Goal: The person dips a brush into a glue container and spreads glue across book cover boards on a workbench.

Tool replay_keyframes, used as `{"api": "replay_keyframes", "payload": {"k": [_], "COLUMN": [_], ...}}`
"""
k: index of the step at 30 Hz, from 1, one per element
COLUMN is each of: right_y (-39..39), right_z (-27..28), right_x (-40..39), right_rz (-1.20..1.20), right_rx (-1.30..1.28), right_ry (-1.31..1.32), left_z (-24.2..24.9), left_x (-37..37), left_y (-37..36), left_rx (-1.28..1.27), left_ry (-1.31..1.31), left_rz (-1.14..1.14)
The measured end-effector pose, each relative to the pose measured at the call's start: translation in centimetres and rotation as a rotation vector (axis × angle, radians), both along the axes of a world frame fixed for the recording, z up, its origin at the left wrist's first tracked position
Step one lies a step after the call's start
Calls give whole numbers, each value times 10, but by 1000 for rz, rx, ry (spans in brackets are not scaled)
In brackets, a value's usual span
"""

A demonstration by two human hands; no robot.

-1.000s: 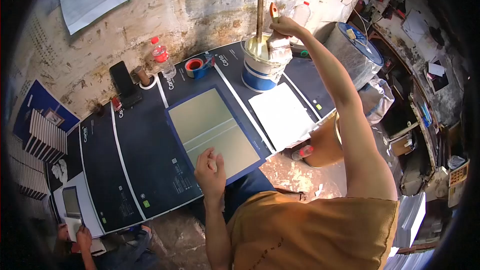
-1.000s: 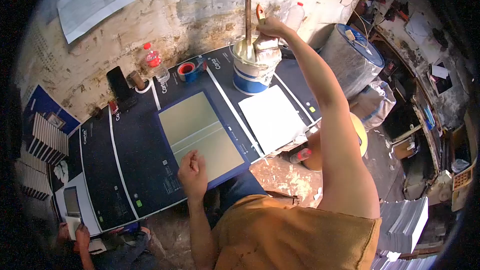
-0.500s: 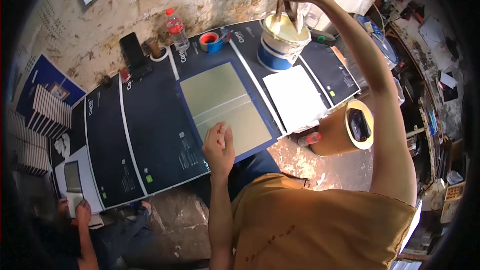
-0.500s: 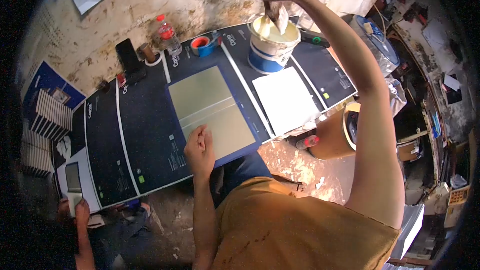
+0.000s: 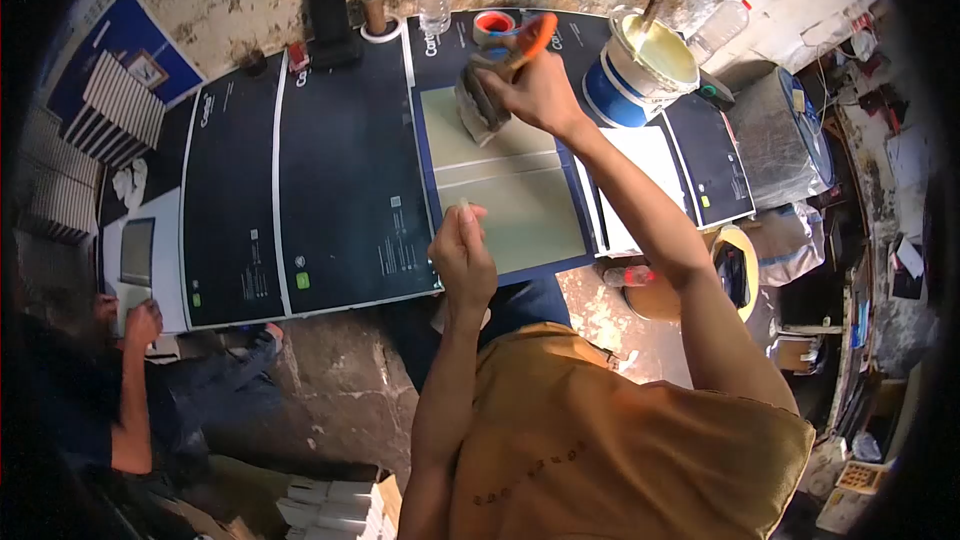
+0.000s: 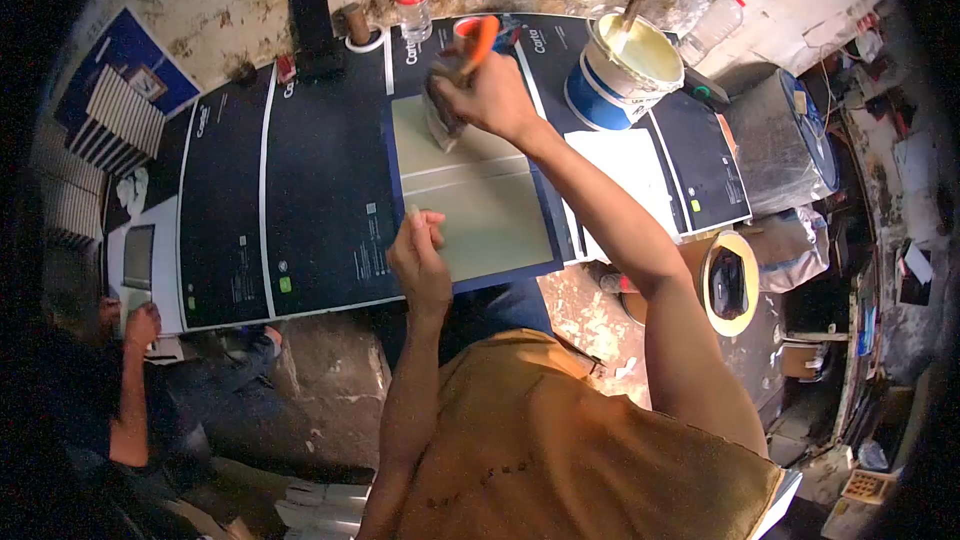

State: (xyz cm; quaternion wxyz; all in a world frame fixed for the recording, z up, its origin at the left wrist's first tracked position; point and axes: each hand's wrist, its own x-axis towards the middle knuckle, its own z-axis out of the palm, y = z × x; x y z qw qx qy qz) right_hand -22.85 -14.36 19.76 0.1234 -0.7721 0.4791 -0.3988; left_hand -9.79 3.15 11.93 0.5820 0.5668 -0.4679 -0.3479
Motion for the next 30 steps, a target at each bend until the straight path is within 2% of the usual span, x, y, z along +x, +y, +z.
{"api": "replay_keyframes", "payload": {"k": [3, 5, 6, 7, 9, 11, 15, 16, 17, 18, 19, 21, 24, 25, 26, 29, 30], "right_y": [-17, -9, -23, 10, 37, 61, 87, 95, 104, 108, 110, 117, 133, 137, 141, 155, 160], "right_z": [-39, -22, -40, -7, 13, 28, -10, -22, -27, -36, -54, -68, -33, -21, -15, -7, -14], "right_x": [-56, -95, -143, -137, -138, -115, -49, -33, -19, -19, -34, -90, -126, -123, -114, -50, -30], "right_rz": [-118, -340, -364, -298, -135, -183, -277, -247, -293, -318, -341, -330, -447, -485, -460, -423, -385], "right_rx": [244, 126, 118, 170, 63, 46, 56, 124, 297, 328, 346, 338, 189, 115, 130, 194, 277], "right_ry": [-51, 39, -9, -283, -699, -763, -415, -414, -427, -286, -266, -323, -205, -207, -409, -522, -458], "left_z": [-6, -11, -14, -17, -18, -18, -22, -20, -18, -17, -19, -22, -27, -27, -26, -30, -31], "left_x": [6, 8, 9, 9, 10, 11, 9, 9, 9, 9, 9, 12, 11, 11, 10, 5, 6], "left_y": [-2, -1, 0, 1, 2, 4, 2, 2, 1, 0, 2, 2, 2, 2, 1, 1, 1], "left_rx": [-38, -73, -88, -105, -135, -130, -171, -146, -122, -127, -121, -119, -170, -158, -141, -121, -122], "left_ry": [-6, 44, 68, 108, 185, 204, 239, 242, 245, 231, 225, 211, 273, 289, 307, 334, 335], "left_rz": [-10, -4, -2, -2, -3, -3, 26, 31, 43, 52, 49, 42, 37, 51, 56, 68, 67]}}
